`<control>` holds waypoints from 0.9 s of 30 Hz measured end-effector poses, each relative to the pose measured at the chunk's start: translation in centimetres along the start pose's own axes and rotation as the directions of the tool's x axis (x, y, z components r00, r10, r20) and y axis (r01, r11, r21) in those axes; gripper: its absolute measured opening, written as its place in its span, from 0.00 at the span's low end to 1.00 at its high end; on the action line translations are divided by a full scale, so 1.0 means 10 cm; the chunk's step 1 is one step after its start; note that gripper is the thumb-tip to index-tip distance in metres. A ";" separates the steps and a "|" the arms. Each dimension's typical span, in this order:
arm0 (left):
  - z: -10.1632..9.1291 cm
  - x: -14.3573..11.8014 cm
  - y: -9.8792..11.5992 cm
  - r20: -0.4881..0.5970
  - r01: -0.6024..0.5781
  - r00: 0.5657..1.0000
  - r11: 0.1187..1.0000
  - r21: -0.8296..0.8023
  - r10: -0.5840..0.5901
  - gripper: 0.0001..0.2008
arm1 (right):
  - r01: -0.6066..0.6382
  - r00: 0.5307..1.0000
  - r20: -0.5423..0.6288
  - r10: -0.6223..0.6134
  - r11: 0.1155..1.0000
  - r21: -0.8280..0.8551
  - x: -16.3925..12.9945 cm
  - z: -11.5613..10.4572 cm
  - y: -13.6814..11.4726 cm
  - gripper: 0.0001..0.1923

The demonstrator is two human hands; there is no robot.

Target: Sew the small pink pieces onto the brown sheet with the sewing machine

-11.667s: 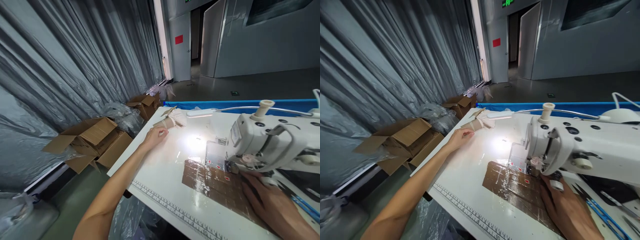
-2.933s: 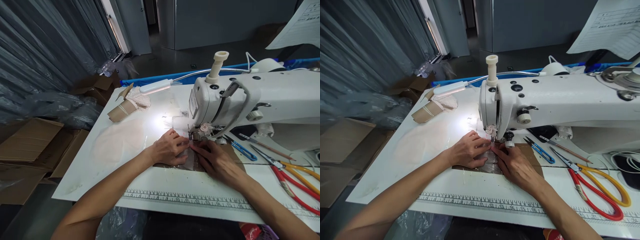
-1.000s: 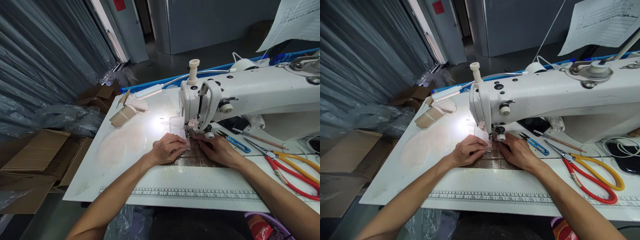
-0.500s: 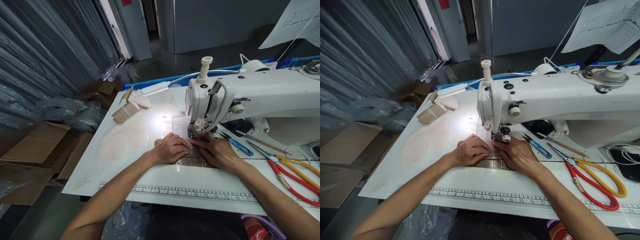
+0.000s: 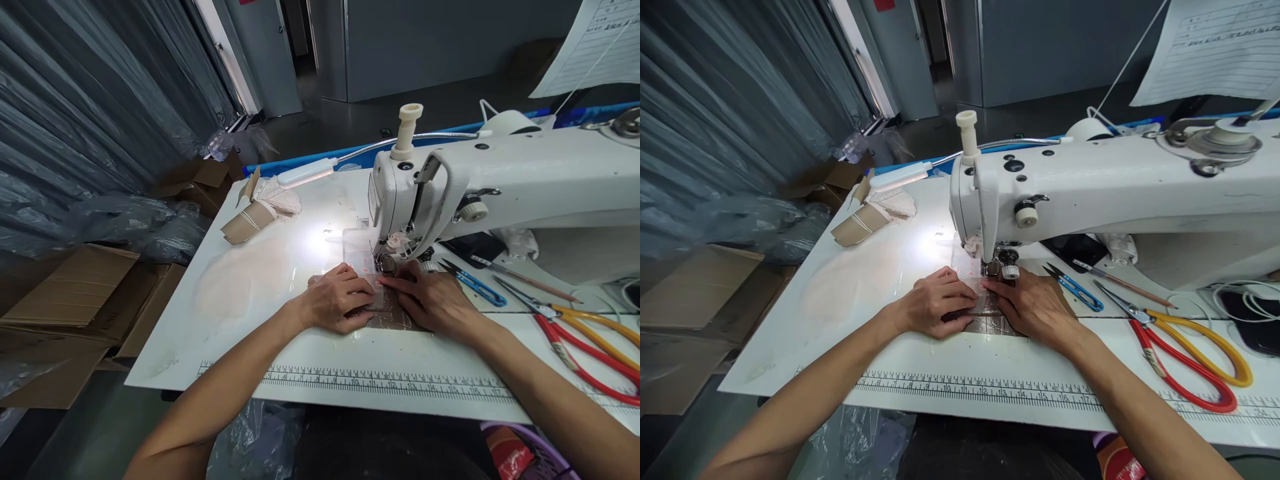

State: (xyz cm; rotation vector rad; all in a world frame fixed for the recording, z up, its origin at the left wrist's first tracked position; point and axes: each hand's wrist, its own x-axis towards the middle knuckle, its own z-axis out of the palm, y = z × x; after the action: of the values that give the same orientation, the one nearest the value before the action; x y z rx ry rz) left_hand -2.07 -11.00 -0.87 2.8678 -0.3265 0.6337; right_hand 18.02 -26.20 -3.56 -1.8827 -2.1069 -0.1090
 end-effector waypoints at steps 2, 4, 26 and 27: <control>-0.01 -0.01 0.01 0.012 -0.018 1.000 1.000 0.008 0.018 0.09 | 0.000 1.000 0.003 0.000 1.000 0.002 0.00 0.00 0.00 0.21; -0.02 -0.01 0.02 0.030 -0.026 0.999 1.000 0.013 0.025 0.09 | -0.009 1.000 0.008 0.009 1.000 0.002 0.00 0.00 0.00 0.21; -0.04 0.12 -0.12 0.136 -0.062 0.989 0.998 0.003 0.061 0.13 | 0.028 0.999 -0.020 -0.030 0.997 -0.072 0.10 -0.14 -0.22 0.21; -0.04 0.12 -0.12 0.138 -0.063 0.988 0.998 0.005 0.062 0.13 | 0.023 1.000 -0.014 -0.025 0.996 -0.084 0.10 -0.14 -0.22 0.21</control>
State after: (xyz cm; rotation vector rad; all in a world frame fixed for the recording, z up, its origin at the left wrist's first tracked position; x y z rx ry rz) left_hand -0.83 -9.95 -0.13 2.9270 -0.4367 0.4490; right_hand 16.05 -25.86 -1.65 -1.8975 -2.1467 -0.2199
